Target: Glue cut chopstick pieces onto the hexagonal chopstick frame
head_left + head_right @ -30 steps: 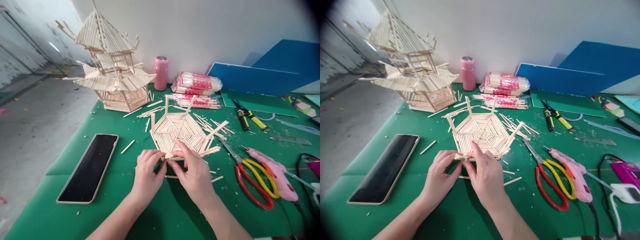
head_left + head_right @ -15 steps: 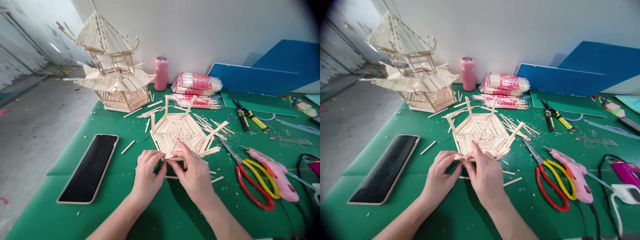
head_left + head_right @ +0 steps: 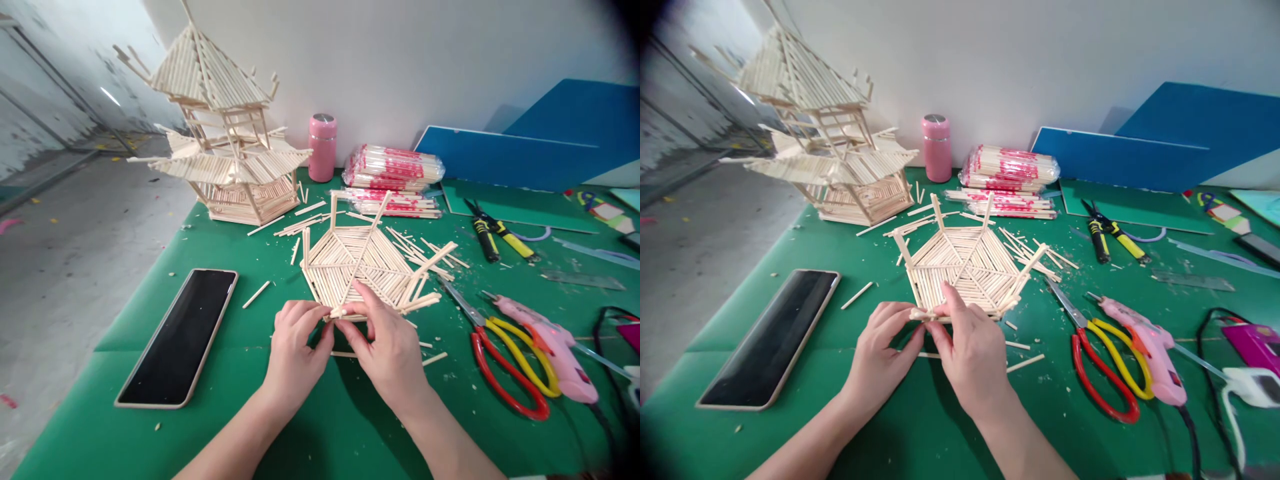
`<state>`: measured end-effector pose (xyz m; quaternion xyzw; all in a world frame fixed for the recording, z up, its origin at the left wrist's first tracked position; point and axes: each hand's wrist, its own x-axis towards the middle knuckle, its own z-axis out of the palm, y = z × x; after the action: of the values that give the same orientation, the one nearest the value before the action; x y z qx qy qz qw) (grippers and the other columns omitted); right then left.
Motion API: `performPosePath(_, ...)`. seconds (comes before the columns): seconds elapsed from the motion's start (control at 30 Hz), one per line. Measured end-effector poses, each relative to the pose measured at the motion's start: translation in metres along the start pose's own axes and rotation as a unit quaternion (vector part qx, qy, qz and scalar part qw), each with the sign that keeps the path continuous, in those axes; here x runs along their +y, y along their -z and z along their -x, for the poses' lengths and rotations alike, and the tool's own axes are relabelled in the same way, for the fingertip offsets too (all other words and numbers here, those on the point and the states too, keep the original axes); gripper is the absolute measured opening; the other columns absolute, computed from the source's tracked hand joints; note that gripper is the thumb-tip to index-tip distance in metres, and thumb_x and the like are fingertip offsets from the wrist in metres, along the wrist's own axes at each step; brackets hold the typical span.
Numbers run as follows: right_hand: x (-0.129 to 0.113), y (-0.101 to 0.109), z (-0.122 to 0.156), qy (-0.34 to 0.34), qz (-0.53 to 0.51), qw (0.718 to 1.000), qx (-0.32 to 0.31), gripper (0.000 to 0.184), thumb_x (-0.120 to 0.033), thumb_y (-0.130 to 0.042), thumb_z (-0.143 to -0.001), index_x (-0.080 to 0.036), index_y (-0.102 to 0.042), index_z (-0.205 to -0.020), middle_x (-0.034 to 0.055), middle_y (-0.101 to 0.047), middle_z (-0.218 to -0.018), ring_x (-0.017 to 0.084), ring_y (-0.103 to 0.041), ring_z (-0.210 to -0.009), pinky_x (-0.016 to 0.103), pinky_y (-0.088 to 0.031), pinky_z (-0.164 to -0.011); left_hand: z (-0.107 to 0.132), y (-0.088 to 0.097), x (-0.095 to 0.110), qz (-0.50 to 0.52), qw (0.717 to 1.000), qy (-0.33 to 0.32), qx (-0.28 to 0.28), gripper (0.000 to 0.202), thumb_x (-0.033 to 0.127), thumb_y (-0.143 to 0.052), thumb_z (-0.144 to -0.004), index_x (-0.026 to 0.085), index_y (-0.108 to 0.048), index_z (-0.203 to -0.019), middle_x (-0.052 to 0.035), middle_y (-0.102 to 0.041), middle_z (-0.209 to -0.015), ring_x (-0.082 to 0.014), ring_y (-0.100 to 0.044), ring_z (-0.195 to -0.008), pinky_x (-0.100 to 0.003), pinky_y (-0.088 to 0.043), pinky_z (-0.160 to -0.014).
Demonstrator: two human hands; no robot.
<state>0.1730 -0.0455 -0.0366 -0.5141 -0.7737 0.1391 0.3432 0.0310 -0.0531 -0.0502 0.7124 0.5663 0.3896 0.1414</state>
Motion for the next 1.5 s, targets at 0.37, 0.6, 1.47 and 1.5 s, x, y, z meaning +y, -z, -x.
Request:
performPosePath(0.37,0.0001,-0.0012,0.0006,-0.003,-0.006,1.0,-0.006,0.044,-0.025,-0.049,-0.084,-0.018,-0.038,-0.126,0.0001,-0.068,-0.089,0.013,-0.058,-0.069,0.024,-0.045,-0.066,0.0002,-0.0004,0.0006,-0.002,1.0,0.003,0.005,0.011,0.013,-0.052,-0.074,0.019,-0.059,-0.08,-0.0046,-0.062,-0.079,-0.0193,-0.054,-0.076,-0.034,-0.045,-0.066)
performPosePath(0.6,0.0005,-0.0018,0.0005,-0.004,-0.009,1.0,0.001,0.044,-0.025,-0.05,-0.084,-0.019,-0.037,-0.126,-0.0006,-0.067,-0.089,0.012,-0.058,-0.069,0.024,-0.045,-0.066,0.0,0.0002,0.0006,-0.003,1.0,0.002,0.002,0.011,0.012,-0.052,-0.075,0.018,-0.059,-0.081,-0.0049,-0.062,-0.079,-0.0193,-0.053,-0.077,-0.035,-0.044,-0.067)
performPosePath(1.47,0.0021,-0.0046,0.0021,0.007,-0.003,1.0,0.011,0.046,-0.025,-0.053,-0.083,-0.018,-0.037,-0.125,-0.0047,-0.067,-0.088,0.009,-0.052,-0.057,0.021,-0.042,-0.062,-0.0005,-0.0004,-0.0005,0.002,1.0,-0.006,0.007,0.011,0.011,-0.053,-0.075,0.017,-0.059,-0.081,-0.005,-0.062,-0.078,-0.019,-0.053,-0.076,-0.035,-0.044,-0.066)
performPosePath(1.5,0.0022,-0.0048,0.0021,0.008,-0.003,1.0,0.011,0.046,-0.025,-0.053,-0.083,-0.018,-0.037,-0.125,-0.0046,-0.067,-0.088,0.009,-0.052,-0.057,0.021,-0.042,-0.062,-0.0005,-0.0002,-0.0003,0.001,1.0,-0.005,0.006,0.011,0.011,-0.053,-0.075,0.017,-0.059,-0.081,-0.0049,-0.062,-0.078,-0.019,-0.053,-0.075,-0.034,-0.044,-0.065)
